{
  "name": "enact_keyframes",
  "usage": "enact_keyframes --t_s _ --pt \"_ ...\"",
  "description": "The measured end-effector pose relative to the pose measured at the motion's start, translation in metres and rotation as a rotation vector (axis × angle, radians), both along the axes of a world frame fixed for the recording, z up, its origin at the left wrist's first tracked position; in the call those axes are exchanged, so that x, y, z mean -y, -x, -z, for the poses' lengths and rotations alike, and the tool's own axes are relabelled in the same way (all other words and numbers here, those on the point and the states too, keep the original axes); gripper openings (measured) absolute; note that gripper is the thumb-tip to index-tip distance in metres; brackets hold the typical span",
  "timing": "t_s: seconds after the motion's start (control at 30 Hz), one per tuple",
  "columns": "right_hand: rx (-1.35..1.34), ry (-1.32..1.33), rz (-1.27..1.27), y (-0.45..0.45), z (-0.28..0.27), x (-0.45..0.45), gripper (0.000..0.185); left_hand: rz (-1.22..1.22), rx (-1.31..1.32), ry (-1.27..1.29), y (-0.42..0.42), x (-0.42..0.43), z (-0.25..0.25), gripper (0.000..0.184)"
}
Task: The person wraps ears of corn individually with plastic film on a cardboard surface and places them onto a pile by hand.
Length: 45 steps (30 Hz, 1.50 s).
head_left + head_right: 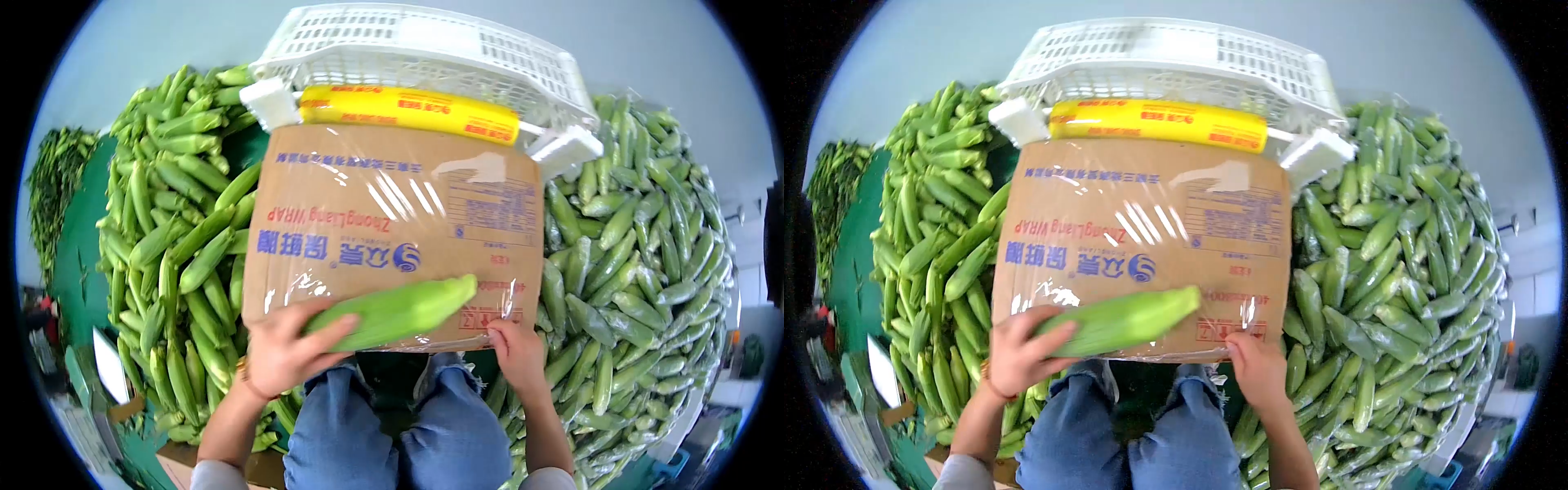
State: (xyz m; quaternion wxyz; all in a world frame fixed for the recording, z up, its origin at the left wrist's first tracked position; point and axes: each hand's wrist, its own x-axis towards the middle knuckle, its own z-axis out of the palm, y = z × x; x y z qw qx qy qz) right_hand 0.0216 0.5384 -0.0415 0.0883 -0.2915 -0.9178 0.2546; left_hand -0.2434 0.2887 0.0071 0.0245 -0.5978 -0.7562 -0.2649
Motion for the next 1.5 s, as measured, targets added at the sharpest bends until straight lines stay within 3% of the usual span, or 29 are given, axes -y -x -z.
enact_keyframes --t_s 0.07,0.1,0.2,0.23,0.3,0.37,0.47,0.5,0.6,0.67,0.73,0.8,0.87,0.93,1.0,1.07,1.1,1.17,1.2,1.23,1.27,1.33,1.37,1.47,1.5 --pt "0.012 -0.135 -0.05 -0.005 -0.007 0.004 0.008 0.109 -0.002 0.083 -0.002 -0.044 0.003 0.05" --pt "0.127 0.215 0.078 -0.008 -0.02 0.01 0.008 0.179 0.013 0.098 0.003 -0.057 0.009 0.051" --pt "-0.467 0.995 0.202 -0.014 -0.05 0.01 0.012 0.286 0.204 0.191 0.027 -0.084 0.019 0.056" --pt "-0.713 1.077 0.174 0.005 -0.057 0.012 0.024 0.293 0.299 0.24 0.029 -0.082 0.021 0.058" --pt "-0.692 0.761 0.026 0.054 -0.043 0.011 0.037 0.233 0.223 0.268 0.023 -0.085 0.016 0.059" --pt "-0.221 -0.215 -0.281 0.098 -0.018 0.0 0.042 0.113 0.051 0.226 0.01 -0.084 0.013 0.06" --pt "-0.263 -0.292 -0.212 0.124 0.004 -0.014 0.044 -0.116 -0.096 -0.036 -0.013 -0.04 0.039 0.061" --pt "-0.31 -0.356 -0.201 0.13 0.006 -0.014 0.04 -0.22 -0.103 0.028 -0.023 -0.022 0.057 0.06" --pt "-0.29 -0.372 -0.184 0.132 0.008 -0.015 0.037 -0.177 0.131 0.036 -0.002 0.036 0.091 0.021" --pt "-0.325 -0.396 -0.205 0.137 0.007 -0.014 0.032 -0.647 0.56 -0.057 0.026 0.006 0.042 0.005" --pt "-0.336 -0.426 -0.25 0.14 0.006 -0.013 0.031 -0.357 0.04 -0.271 0.065 -0.055 0.002 0.002" --pt "-0.344 -0.445 -0.243 0.142 0.005 -0.013 0.028 -0.142 0.273 -0.133 0.084 -0.11 0.006 0.008" --pt "-0.312 -0.426 -0.22 0.144 0.005 -0.013 0.026 0.003 -0.118 0.389 0.092 -0.148 0.044 0.02" --pt "-0.152 -0.344 -0.187 0.145 0.002 -0.019 0.026 -0.015 -0.121 0.523 0.059 -0.158 0.046 0.027" --pt "0.073 -0.207 -0.202 0.14 -0.005 -0.014 0.031 -0.011 -0.059 0.536 0.014 -0.128 0.014 0.034" --pt "0.339 -0.054 -0.283 0.133 -0.022 -0.001 0.038 0.01 0.156 0.534 -0.022 -0.085 0.016 0.055" --pt "0.365 0.065 -0.332 0.128 -0.026 0.005 0.045 -0.006 0.082 0.452 -0.024 -0.08 0.016 0.058" --pt "0.261 0.01 -0.295 0.122 -0.038 0.012 0.043 -0.031 -0.048 0.309 -0.032 -0.069 0.018 0.066" --pt "0.209 -0.019 -0.281 0.12 -0.041 0.016 0.042 -0.066 0.055 0.313 -0.026 -0.072 0.028 0.073" --pt "-0.156 -0.197 -0.327 0.121 -0.028 0.012 0.045 -0.141 -0.067 0.238 -0.015 -0.084 0.032 0.067" --pt "-0.187 -0.323 -0.399 0.126 -0.024 0.008 0.047 -0.216 -0.198 0.155 0.001 -0.1 0.033 0.061" --pt "-0.26 -0.591 -0.525 0.137 -0.023 -0.002 0.054 -0.273 0.044 0.277 0.046 -0.132 0.029 0.052" --pt "-0.186 -0.6 -0.521 0.14 -0.014 -0.009 0.061 -0.293 0.166 0.336 0.058 -0.141 0.024 0.048" --pt "0.073 -0.243 -0.45 0.139 -0.014 -0.013 0.061 -0.071 0.246 0.579 0.021 -0.131 -0.009 0.04" --pt "0.059 -0.199 -0.519 0.133 -0.022 -0.015 0.062 -0.038 0.221 0.483 0.002 -0.109 -0.004 0.045"
